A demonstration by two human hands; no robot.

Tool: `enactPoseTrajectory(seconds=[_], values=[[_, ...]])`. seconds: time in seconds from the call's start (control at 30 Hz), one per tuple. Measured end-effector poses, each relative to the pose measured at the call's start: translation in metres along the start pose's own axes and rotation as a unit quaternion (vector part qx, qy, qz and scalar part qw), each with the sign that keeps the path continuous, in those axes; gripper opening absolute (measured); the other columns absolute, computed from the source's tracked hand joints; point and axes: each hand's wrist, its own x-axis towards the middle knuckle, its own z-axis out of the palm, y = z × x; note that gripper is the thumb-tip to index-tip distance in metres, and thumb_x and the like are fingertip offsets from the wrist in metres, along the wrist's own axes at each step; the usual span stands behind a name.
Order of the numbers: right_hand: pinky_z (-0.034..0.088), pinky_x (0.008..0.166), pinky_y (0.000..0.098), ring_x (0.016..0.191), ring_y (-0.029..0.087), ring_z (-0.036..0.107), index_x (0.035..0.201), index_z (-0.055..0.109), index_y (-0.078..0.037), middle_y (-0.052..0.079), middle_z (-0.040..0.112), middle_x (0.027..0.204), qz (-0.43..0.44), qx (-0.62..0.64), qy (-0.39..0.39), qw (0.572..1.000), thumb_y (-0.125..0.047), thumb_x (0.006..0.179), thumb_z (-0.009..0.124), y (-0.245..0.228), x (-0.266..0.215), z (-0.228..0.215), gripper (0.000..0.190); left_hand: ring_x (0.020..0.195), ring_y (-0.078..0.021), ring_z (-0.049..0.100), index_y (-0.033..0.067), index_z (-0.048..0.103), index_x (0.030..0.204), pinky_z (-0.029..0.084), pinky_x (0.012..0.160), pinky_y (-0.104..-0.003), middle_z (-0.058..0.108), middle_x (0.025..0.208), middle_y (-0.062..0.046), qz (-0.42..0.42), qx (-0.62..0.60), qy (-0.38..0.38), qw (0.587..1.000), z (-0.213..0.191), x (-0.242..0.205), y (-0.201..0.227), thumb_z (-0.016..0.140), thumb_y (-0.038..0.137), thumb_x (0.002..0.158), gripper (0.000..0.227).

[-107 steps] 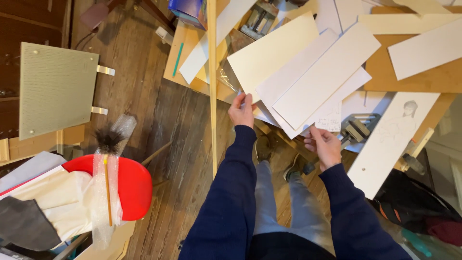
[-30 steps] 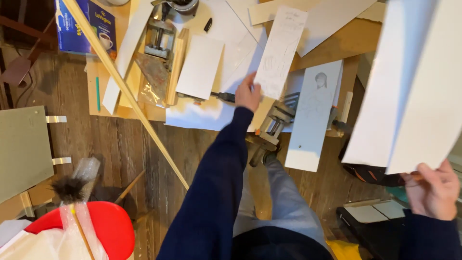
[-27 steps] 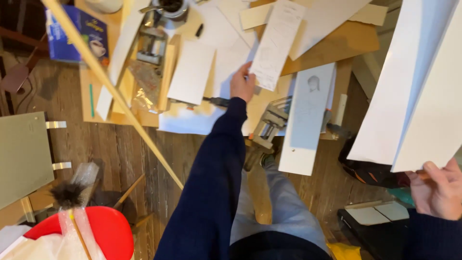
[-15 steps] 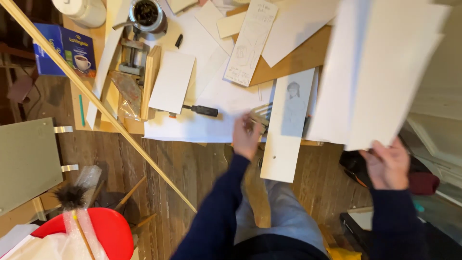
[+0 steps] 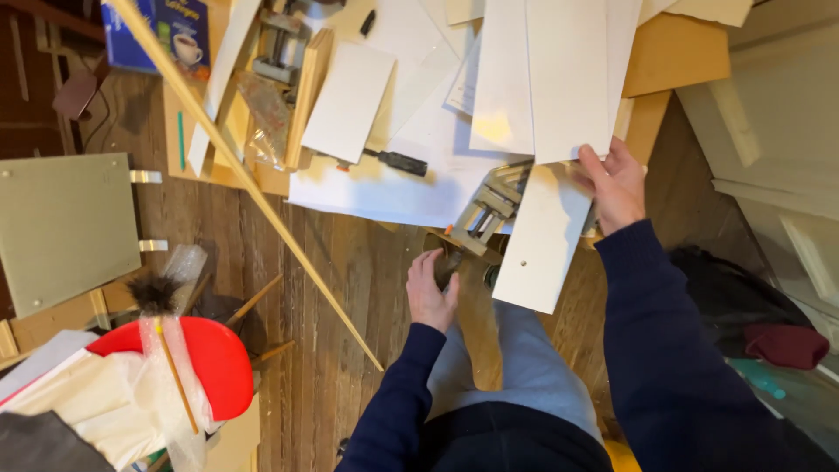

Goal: Preparing materials for an art frame, including handling wood slats, miter clamps, and cleaning a glue bottle nozzle.

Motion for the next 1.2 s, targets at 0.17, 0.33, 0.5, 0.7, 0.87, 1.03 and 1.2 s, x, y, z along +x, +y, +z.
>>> enactPoseTrajectory(seconds=[0.17,0.33,0.5,0.7,0.87,1.03,1.2], values=[[0.056,0.096,0.0325,0.111,0.016,0.064,0.138,0.057,0.004,0.013,0.065,0.131,-0.17,-0.302,0.102,0.932,-0.009,0.095,0.079,0.037,-0.03,-0.076,0.05,0.126,-0.0358,0.054,0.0084,0.057,0.135,0.044,0.104,-0.045,0.057,0.135,-0.015,0.001,-0.038,0.036,0.999,-0.01,0.006,-0.024,0.075,0.02,0.086,0.053],[0.054,0.106,0.0364,0.118,0.019,0.067,0.134,0.064,0.003,0.013,0.071,0.13,-0.184,-0.352,0.131,0.909,-0.015,0.101,0.078,0.062,-0.074,-0.151,0.04,0.122,-0.0333,0.061,0.0067,0.057,0.136,0.051,0.103,-0.042,0.063,0.13,-0.015,0.003,-0.062,0.055,0.997,0.007,0.01,-0.049,0.08,0.03,0.085,0.06],[0.053,0.095,0.0478,0.109,0.04,0.066,0.129,0.064,0.005,0.025,0.068,0.12,-0.25,-0.742,0.023,0.621,-0.035,0.07,0.088,0.052,-0.093,-0.119,0.075,0.102,-0.0239,0.072,-0.0017,0.069,0.118,0.056,0.091,-0.037,0.074,0.111,-0.014,-0.214,-0.145,-0.13,0.957,0.088,0.056,-0.077,0.084,0.068,0.066,0.089],[0.056,0.089,0.0344,0.1,0.022,0.073,0.127,0.069,0.001,0.011,0.076,0.11,0.004,-0.487,0.114,0.866,-0.038,0.1,0.072,0.12,-0.088,-0.131,0.048,0.062,-0.0176,0.074,-0.0004,0.071,0.113,0.056,0.061,-0.03,0.076,0.084,-0.012,-0.304,-0.296,-0.204,0.882,0.081,0.088,-0.059,0.081,0.064,0.074,0.076],[0.056,0.083,0.0332,0.096,0.018,0.07,0.134,0.057,0.002,0.012,0.075,0.11,0.116,-0.178,0.06,0.975,-0.02,0.097,0.07,0.145,-0.117,-0.102,0.045,0.049,-0.0176,0.067,0.0023,0.066,0.116,0.047,0.042,-0.03,0.077,0.087,-0.008,-0.255,-0.337,-0.274,0.864,0.112,0.081,-0.087,0.082,0.045,0.078,0.059],[0.057,0.083,0.0307,0.097,0.016,0.07,0.139,0.054,0.001,0.011,0.074,0.112,0.087,-0.137,0.069,0.984,-0.013,0.097,0.066,0.118,-0.136,-0.099,0.046,0.041,-0.0181,0.058,0.0001,0.063,0.119,0.047,0.039,-0.032,0.072,0.084,-0.009,-0.215,-0.373,-0.232,0.872,0.093,0.06,-0.061,0.081,0.035,0.081,0.055],[0.059,0.081,0.0299,0.094,0.017,0.072,0.145,0.045,-0.004,0.015,0.074,0.108,0.052,-0.163,0.098,0.98,-0.007,0.093,0.068,0.069,-0.164,-0.077,0.057,0.04,-0.0183,0.061,-0.0016,0.043,0.133,0.05,0.039,-0.032,0.074,0.085,-0.009,-0.254,-0.268,-0.161,0.915,0.049,0.002,-0.049,0.083,0.035,0.081,0.074]])
